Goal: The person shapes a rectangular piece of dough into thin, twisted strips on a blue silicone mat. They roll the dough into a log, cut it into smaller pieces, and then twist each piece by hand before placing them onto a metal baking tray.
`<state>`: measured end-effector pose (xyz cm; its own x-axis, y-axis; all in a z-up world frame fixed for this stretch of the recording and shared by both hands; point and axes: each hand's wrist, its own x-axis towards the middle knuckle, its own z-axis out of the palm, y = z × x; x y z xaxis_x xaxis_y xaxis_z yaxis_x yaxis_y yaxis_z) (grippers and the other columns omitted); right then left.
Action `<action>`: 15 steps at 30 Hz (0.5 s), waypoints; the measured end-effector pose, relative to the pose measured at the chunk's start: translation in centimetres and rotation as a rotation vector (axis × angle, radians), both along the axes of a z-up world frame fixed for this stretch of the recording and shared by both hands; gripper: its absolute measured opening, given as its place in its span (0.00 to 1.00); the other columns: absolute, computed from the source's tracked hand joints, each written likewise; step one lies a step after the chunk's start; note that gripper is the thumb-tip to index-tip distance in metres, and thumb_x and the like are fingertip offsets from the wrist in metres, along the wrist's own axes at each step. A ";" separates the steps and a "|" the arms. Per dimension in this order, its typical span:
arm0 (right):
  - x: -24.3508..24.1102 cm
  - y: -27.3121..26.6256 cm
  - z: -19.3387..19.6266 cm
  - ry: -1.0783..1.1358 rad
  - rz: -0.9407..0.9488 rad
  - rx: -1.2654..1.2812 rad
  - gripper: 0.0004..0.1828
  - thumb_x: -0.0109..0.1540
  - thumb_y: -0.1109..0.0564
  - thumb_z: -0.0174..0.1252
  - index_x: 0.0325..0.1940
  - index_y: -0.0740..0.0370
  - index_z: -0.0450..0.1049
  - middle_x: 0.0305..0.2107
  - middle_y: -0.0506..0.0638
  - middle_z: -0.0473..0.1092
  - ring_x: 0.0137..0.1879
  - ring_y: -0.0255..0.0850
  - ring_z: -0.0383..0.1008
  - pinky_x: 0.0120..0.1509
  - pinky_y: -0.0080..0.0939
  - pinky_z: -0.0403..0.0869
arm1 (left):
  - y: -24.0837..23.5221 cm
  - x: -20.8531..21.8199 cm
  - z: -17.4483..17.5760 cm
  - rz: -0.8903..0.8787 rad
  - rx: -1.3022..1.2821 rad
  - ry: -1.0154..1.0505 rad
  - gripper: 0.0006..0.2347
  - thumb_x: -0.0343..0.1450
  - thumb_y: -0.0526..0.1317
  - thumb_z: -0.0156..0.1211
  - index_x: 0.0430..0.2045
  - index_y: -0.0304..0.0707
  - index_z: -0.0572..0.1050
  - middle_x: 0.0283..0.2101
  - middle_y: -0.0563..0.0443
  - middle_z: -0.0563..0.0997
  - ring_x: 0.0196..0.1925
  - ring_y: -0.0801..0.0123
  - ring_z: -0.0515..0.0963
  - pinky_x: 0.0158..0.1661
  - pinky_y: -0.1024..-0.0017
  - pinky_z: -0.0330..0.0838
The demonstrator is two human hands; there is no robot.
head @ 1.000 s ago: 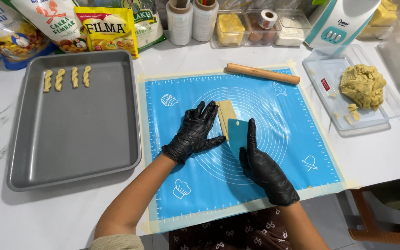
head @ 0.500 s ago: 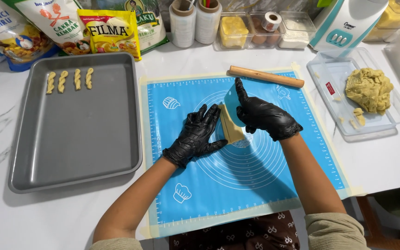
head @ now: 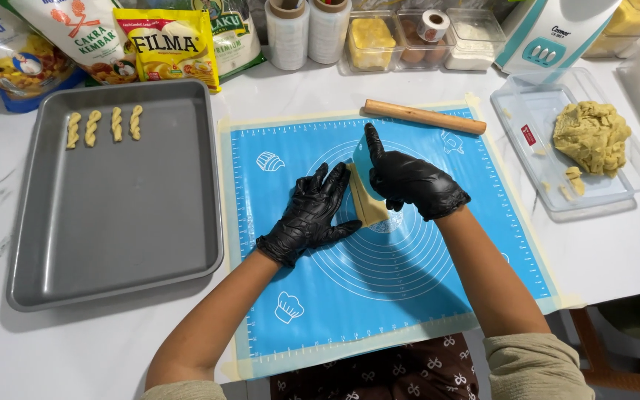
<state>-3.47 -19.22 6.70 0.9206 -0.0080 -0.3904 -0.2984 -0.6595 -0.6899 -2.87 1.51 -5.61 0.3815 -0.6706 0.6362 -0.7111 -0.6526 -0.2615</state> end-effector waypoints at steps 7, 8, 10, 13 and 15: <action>2.5 -4.4 -8.3 -0.026 -0.031 -0.012 0.18 0.59 0.42 0.65 0.26 0.58 0.82 0.21 0.53 0.80 0.24 0.39 0.81 0.27 0.31 0.74 | -0.3 -0.4 0.1 0.065 -0.001 -0.026 0.16 0.77 0.45 0.55 0.61 0.49 0.72 0.73 0.43 0.63 0.72 0.49 0.64 0.56 0.53 0.65; 2.5 -4.5 -8.8 0.003 -0.072 -0.037 0.17 0.59 0.44 0.65 0.26 0.59 0.83 0.21 0.53 0.80 0.24 0.39 0.82 0.25 0.31 0.74 | -0.4 -0.3 -0.2 0.085 0.002 -0.027 0.18 0.78 0.47 0.54 0.63 0.50 0.70 0.73 0.44 0.63 0.73 0.49 0.62 0.58 0.53 0.63; 2.6 -3.3 -9.5 0.009 -0.067 -0.019 0.18 0.59 0.45 0.65 0.26 0.62 0.83 0.20 0.55 0.79 0.23 0.41 0.81 0.24 0.33 0.74 | -0.2 0.0 -0.5 0.049 -0.005 -0.024 0.15 0.77 0.47 0.55 0.59 0.49 0.71 0.73 0.44 0.61 0.73 0.49 0.62 0.57 0.52 0.63; 1.6 -1.4 -8.6 -0.037 -0.042 0.108 0.17 0.60 0.49 0.64 0.28 0.67 0.82 0.20 0.59 0.78 0.24 0.44 0.81 0.23 0.36 0.76 | -0.3 0.2 -0.9 0.014 -0.029 0.000 0.14 0.77 0.47 0.55 0.57 0.50 0.73 0.75 0.45 0.59 0.73 0.50 0.62 0.56 0.53 0.64; 1.4 -1.8 -8.8 -0.085 -0.027 0.217 0.16 0.60 0.51 0.64 0.30 0.69 0.81 0.21 0.61 0.78 0.25 0.46 0.82 0.24 0.37 0.78 | -0.2 0.0 -0.7 0.010 -0.047 0.023 0.15 0.77 0.46 0.54 0.58 0.51 0.72 0.75 0.47 0.58 0.73 0.52 0.62 0.55 0.54 0.64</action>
<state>-2.03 -21.06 -2.07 0.9507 0.0429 -0.3071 -0.2489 -0.4852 -0.8382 -2.84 1.28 -6.26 0.4026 -0.6362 0.6582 -0.7102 -0.6707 -0.2139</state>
